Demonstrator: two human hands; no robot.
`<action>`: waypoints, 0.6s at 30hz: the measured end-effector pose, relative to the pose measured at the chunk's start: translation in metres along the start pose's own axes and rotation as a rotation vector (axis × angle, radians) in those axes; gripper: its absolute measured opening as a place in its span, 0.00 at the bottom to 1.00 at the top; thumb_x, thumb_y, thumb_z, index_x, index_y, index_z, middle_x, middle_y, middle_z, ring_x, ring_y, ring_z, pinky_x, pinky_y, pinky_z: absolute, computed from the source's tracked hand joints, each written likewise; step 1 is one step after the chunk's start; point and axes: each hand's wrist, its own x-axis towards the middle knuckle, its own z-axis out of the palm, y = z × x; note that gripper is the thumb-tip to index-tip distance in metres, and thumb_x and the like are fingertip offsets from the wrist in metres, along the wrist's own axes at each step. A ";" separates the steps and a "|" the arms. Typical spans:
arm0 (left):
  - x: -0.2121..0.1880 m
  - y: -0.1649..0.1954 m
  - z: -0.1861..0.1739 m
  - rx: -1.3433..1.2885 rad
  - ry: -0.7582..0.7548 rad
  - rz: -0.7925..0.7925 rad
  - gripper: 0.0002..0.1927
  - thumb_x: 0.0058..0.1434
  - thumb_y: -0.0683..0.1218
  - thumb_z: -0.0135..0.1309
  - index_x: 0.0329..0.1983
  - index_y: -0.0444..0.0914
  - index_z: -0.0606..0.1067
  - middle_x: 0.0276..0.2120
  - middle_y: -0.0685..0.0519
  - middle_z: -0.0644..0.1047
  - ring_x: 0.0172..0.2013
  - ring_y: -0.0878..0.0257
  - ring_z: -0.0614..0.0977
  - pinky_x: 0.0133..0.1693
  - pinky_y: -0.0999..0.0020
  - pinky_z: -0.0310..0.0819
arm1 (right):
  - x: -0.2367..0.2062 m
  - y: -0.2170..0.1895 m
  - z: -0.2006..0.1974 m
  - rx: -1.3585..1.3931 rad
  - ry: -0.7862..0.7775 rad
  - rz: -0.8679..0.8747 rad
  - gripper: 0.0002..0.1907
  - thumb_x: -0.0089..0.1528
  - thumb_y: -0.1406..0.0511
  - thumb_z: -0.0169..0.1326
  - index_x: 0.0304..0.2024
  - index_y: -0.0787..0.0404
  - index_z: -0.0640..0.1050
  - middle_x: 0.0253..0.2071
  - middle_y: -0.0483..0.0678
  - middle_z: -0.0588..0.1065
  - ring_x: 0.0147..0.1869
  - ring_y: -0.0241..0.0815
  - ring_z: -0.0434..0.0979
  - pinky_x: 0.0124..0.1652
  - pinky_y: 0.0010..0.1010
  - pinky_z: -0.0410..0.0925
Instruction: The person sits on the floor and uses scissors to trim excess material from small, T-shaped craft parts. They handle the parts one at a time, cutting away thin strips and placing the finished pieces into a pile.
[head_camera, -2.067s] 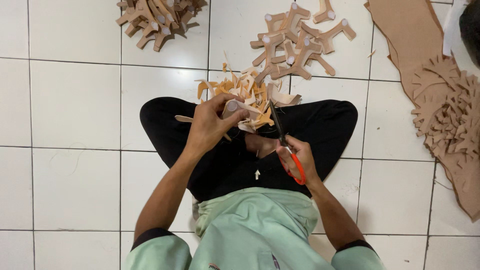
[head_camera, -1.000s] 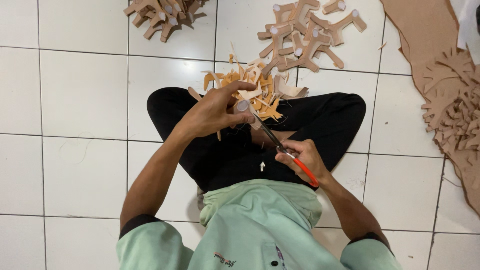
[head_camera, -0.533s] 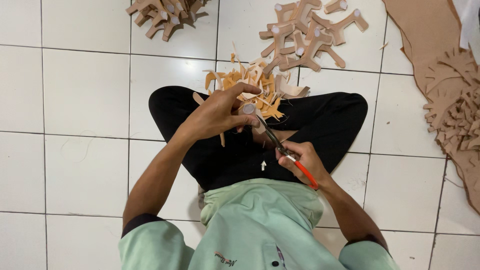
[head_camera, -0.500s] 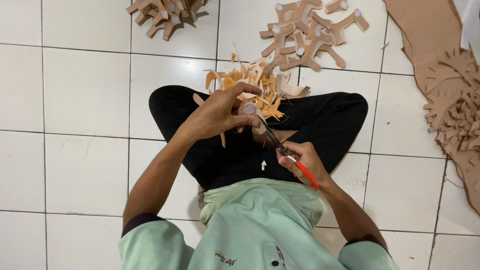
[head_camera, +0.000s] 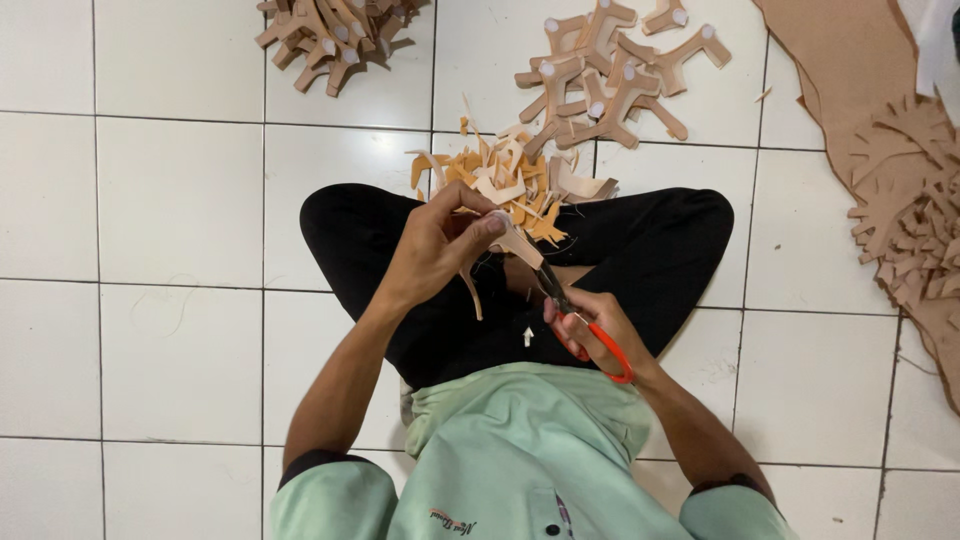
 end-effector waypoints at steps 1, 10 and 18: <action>-0.002 -0.002 0.003 -0.028 0.005 0.013 0.11 0.68 0.44 0.58 0.45 0.32 0.72 0.40 0.50 0.80 0.41 0.67 0.84 0.42 0.73 0.83 | -0.001 -0.001 0.002 0.030 -0.007 0.005 0.38 0.62 0.35 0.50 0.38 0.64 0.75 0.18 0.37 0.65 0.19 0.25 0.64 0.21 0.17 0.58; -0.003 0.003 0.005 -0.029 0.098 0.017 0.12 0.66 0.44 0.59 0.45 0.32 0.74 0.36 0.52 0.82 0.37 0.70 0.85 0.36 0.77 0.81 | 0.001 -0.006 0.004 0.098 -0.017 0.016 0.38 0.60 0.35 0.53 0.38 0.64 0.75 0.19 0.37 0.65 0.19 0.25 0.63 0.20 0.18 0.57; -0.012 -0.011 0.022 -0.044 0.096 -0.017 0.12 0.69 0.43 0.61 0.49 0.29 0.76 0.37 0.51 0.79 0.36 0.71 0.77 0.36 0.79 0.72 | -0.002 0.010 0.006 -0.054 0.104 -0.070 0.31 0.64 0.41 0.54 0.32 0.63 0.76 0.16 0.35 0.64 0.17 0.24 0.60 0.19 0.18 0.53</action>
